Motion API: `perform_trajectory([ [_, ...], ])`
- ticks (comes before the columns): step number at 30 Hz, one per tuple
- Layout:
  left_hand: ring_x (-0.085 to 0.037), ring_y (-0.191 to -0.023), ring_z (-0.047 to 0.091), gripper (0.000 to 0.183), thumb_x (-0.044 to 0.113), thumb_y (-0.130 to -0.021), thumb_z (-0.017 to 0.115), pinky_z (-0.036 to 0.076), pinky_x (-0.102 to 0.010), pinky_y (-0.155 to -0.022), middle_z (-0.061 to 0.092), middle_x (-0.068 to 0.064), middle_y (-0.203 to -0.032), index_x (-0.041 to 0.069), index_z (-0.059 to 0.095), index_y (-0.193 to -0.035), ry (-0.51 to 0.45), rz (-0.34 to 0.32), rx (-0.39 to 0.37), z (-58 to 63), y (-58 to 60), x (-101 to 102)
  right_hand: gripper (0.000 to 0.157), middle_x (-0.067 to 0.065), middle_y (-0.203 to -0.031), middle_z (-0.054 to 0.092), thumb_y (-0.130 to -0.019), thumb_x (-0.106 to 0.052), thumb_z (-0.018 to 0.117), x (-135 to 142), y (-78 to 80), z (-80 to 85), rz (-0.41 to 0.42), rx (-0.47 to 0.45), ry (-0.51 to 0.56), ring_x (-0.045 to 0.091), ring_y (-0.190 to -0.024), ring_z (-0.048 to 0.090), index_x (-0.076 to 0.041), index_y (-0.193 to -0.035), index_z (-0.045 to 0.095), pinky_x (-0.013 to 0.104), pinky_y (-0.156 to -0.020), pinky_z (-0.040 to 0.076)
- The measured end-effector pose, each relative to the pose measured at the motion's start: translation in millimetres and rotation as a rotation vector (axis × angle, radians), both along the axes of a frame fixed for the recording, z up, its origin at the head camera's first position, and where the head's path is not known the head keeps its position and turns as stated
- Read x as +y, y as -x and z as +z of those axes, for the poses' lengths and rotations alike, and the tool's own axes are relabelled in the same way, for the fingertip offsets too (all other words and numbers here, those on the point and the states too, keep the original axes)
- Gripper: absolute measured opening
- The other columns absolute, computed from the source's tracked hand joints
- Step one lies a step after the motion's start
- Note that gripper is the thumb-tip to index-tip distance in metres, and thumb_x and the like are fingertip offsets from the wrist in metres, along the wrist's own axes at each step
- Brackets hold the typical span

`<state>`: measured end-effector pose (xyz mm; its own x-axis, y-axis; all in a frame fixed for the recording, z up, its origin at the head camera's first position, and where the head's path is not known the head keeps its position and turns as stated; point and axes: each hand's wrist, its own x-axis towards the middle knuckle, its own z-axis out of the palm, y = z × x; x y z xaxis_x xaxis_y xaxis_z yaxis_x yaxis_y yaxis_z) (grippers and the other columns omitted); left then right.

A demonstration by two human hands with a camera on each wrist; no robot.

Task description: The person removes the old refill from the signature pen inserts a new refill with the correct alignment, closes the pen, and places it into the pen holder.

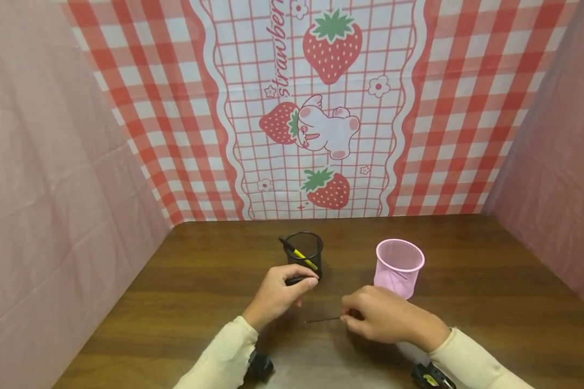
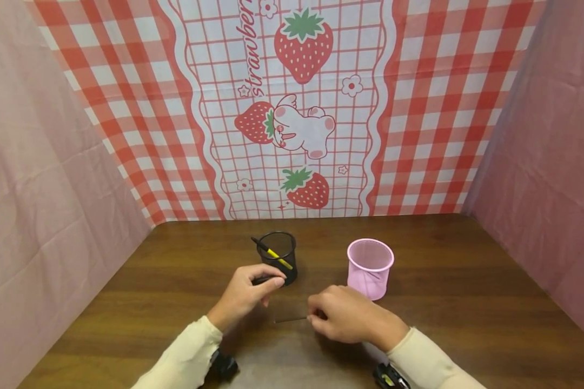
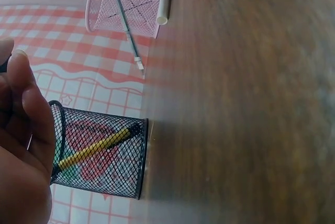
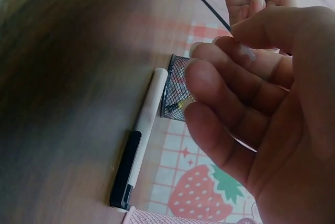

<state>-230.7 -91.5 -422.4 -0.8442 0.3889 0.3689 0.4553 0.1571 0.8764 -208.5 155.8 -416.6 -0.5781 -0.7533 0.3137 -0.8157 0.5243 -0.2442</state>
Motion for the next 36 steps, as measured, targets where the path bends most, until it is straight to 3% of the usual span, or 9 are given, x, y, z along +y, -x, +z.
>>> perform_trajectory([
  [4,-0.029,-0.050,0.056,0.016,0.013,-0.094,0.072,0.046,-0.024,-0.047,0.060,0.000,-0.063,0.001,0.074,-0.103,0.002,0.000,0.000,-7.9,5.4,-1.7,0.017,-0.025,-0.067,0.048,-0.087,-0.017,0.072,0.0,-0.1,-0.3,0.005,-0.031,-0.025,-0.005,-0.057,0.046,-0.028,-0.076,0.064,0.017,-0.051,0.039],
  [10,-0.020,-0.049,0.056,0.021,0.021,-0.094,0.073,0.048,-0.028,-0.046,0.063,-0.009,-0.067,0.003,0.075,-0.102,-0.015,-0.015,0.015,-8.3,6.6,-1.7,0.016,-0.025,-0.069,0.050,-0.086,-0.018,0.072,2.2,-0.5,-0.9,0.003,-0.059,-0.059,-0.004,-0.060,0.048,-0.028,-0.077,0.064,0.021,-0.055,0.044],
  [15,-0.013,-0.048,0.055,0.023,0.022,-0.094,0.073,0.049,-0.028,-0.046,0.064,-0.008,-0.069,0.000,0.074,-0.102,-0.011,-0.017,0.017,-8.8,6.7,-1.3,0.022,-0.025,-0.066,0.048,-0.086,-0.021,0.073,3.2,-1.7,-0.9,0.000,-0.107,-0.109,-0.003,-0.058,0.047,-0.031,-0.072,0.060,0.021,-0.053,0.043],
  [19,-0.015,-0.049,0.056,0.022,0.022,-0.094,0.073,0.050,-0.029,-0.047,0.065,-0.008,-0.070,0.002,0.075,-0.102,-0.008,-0.011,0.018,-9.5,6.6,-1.8,0.026,-0.024,-0.063,0.046,-0.087,-0.022,0.074,3.0,-2.3,-0.4,-0.004,-0.131,-0.129,-0.003,-0.056,0.044,-0.031,-0.069,0.056,0.021,-0.051,0.040],
  [25,-0.015,-0.048,0.055,0.020,0.021,-0.094,0.072,0.048,-0.027,-0.047,0.062,-0.024,-0.070,0.003,0.075,-0.101,-0.013,-0.013,-0.001,-10.4,5.5,-3.5,0.026,-0.024,-0.062,0.046,-0.087,-0.022,0.074,2.5,-3.4,-0.2,-0.002,-0.143,-0.141,-0.003,-0.055,0.045,-0.031,-0.069,0.058,0.021,-0.051,0.040],
  [29,-0.013,-0.048,0.054,0.021,0.022,-0.094,0.073,0.048,-0.027,-0.047,0.061,-0.024,-0.069,0.003,0.075,-0.102,-0.012,-0.014,-0.003,-9.0,4.5,-3.6,0.024,-0.024,-0.062,0.046,-0.087,-0.022,0.073,2.5,-3.4,-0.2,-0.013,-0.145,-0.143,-0.002,-0.056,0.045,-0.032,-0.069,0.059,0.022,-0.051,0.041],
  [36,-0.021,-0.048,0.056,0.020,0.023,-0.094,0.074,0.046,-0.026,-0.046,0.063,-0.022,-0.070,0.005,0.076,-0.101,-0.001,-0.007,0.006,-7.8,6.3,-1.6,0.024,-0.024,-0.062,0.046,-0.087,-0.022,0.073,3.0,-1.6,0.0,-0.022,-0.132,-0.146,-0.003,-0.055,0.045,-0.031,-0.071,0.059,0.022,-0.050,0.041],
])
